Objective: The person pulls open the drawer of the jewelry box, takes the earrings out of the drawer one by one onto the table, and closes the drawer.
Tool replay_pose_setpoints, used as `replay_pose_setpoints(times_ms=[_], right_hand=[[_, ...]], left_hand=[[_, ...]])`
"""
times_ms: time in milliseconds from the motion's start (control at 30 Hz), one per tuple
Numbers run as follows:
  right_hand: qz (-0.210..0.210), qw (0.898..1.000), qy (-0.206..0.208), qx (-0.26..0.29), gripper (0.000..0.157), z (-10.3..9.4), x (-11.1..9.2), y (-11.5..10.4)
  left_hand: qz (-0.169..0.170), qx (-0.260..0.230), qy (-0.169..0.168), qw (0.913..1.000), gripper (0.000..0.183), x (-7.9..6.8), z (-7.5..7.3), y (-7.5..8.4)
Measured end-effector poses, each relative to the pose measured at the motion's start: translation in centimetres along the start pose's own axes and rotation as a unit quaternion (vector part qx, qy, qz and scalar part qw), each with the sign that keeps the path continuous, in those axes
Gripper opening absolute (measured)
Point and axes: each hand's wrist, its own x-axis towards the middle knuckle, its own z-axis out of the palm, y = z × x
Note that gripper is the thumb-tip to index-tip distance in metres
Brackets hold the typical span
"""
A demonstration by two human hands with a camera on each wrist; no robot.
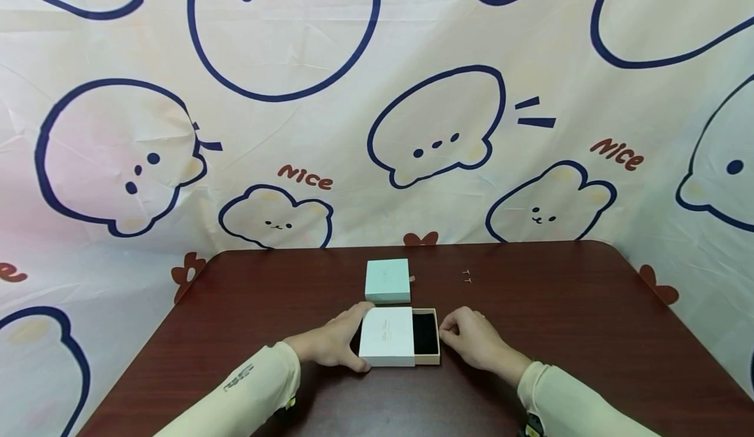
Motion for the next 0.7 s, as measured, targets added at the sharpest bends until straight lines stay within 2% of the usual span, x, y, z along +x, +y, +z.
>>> replay_pose_setpoints(times_ms=[700], right_hand=[[0.012,1.0,-0.007,0.001,0.016,0.11,0.35,-0.33]], left_hand=[[0.0,-0.006,-0.004,1.0,0.101,0.01,-0.2,0.08]])
